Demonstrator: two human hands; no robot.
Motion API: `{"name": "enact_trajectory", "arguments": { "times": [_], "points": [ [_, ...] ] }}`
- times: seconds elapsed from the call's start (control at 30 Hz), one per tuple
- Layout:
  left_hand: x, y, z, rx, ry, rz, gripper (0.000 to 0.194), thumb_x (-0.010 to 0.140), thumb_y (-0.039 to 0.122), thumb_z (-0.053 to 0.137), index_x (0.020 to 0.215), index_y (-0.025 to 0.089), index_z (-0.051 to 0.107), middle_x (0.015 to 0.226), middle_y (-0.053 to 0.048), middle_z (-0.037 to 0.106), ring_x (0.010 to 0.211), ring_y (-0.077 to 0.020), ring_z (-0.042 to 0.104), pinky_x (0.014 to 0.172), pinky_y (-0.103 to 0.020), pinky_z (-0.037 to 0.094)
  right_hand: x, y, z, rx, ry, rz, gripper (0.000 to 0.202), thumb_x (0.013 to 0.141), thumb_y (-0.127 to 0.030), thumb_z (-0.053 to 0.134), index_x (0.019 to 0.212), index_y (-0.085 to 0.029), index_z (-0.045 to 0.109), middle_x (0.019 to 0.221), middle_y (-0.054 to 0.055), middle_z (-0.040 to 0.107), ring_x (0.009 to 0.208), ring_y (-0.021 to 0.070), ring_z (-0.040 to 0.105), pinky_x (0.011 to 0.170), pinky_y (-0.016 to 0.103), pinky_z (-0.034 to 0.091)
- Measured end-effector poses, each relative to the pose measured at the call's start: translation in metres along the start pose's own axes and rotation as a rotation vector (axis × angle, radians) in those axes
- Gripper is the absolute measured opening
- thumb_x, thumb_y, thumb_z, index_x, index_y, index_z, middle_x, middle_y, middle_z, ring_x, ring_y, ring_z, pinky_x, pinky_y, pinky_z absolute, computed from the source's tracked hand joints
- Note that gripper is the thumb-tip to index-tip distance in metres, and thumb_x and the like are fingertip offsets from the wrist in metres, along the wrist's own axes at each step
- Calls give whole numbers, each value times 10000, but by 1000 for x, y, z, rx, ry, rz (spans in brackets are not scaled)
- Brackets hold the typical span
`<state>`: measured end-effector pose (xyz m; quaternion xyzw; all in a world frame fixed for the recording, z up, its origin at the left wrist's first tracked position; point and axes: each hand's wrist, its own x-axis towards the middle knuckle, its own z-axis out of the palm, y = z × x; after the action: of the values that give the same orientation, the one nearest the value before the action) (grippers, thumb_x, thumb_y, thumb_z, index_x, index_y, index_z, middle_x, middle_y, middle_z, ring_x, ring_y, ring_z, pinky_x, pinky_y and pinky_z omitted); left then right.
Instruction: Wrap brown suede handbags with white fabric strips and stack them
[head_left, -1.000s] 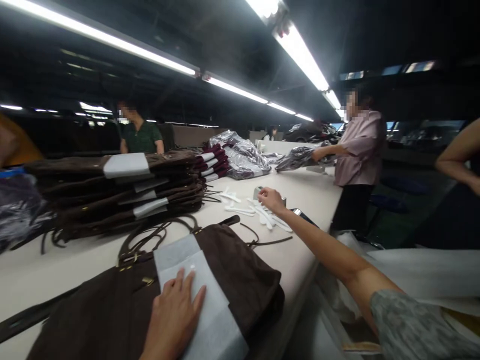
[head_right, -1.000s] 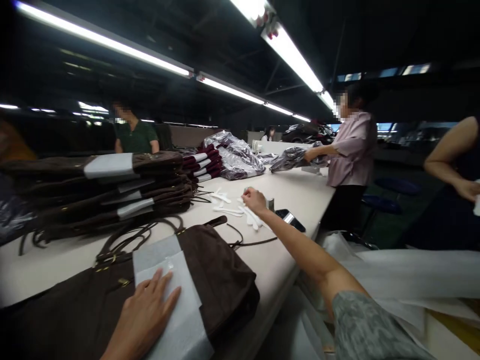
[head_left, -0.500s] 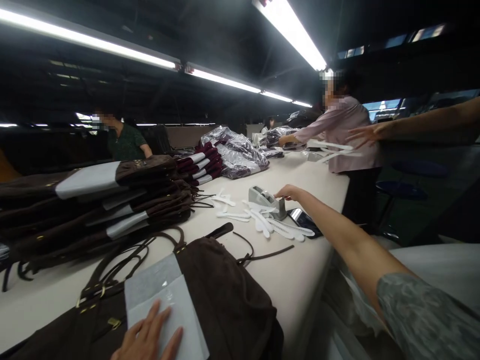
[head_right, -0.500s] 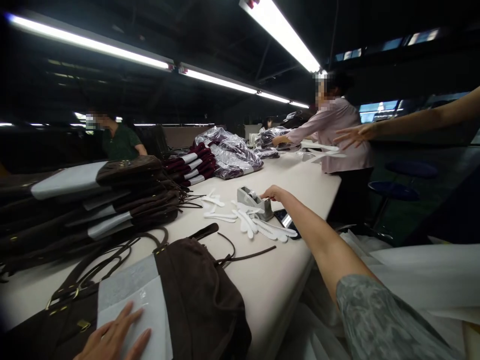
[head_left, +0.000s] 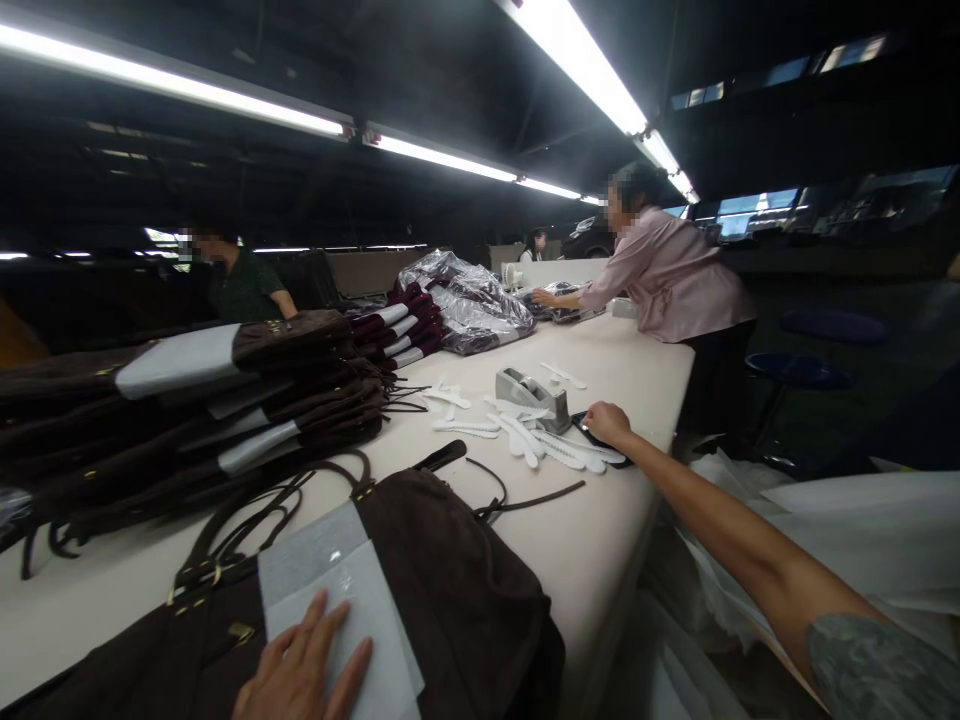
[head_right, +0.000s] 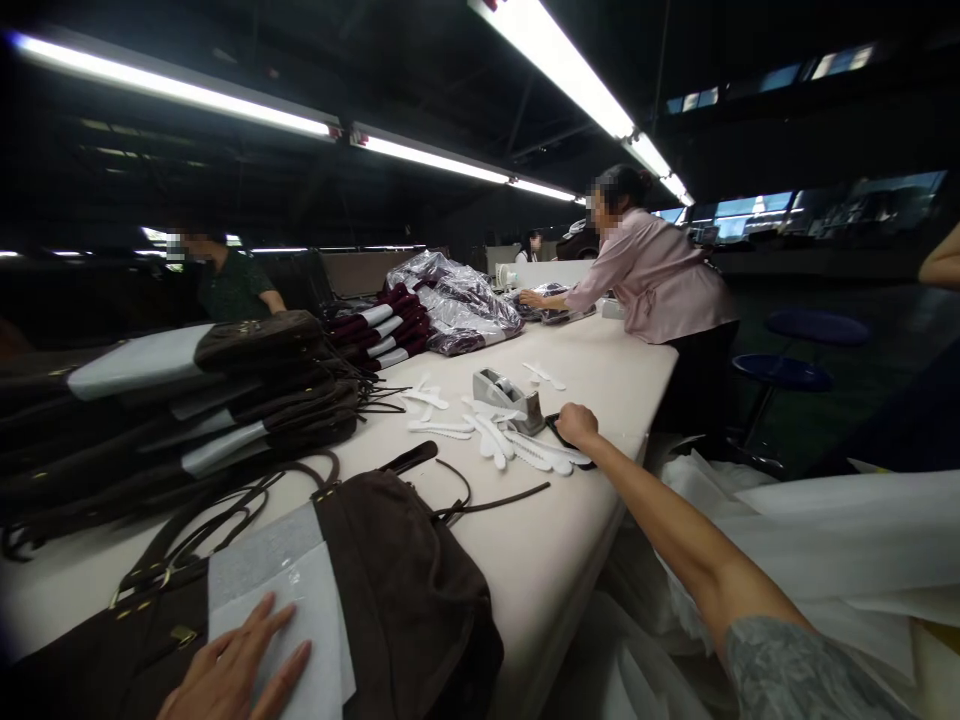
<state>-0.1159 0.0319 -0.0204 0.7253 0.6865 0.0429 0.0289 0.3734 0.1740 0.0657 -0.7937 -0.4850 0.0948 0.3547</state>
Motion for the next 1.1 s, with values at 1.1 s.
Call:
{"name": "enact_trajectory", "arguments": {
  "times": [1.1],
  "points": [
    [-29,-5,-38,-567,69,52,297,803,253,612,1084,158,611,1164,-98,648,1119,-269,560,977,-348,438,-273,-251,190,429,-966,103,131,946,-199,585,887,-85,612,754,-1,633,586,71,604,515,172,524]
  ]
}}
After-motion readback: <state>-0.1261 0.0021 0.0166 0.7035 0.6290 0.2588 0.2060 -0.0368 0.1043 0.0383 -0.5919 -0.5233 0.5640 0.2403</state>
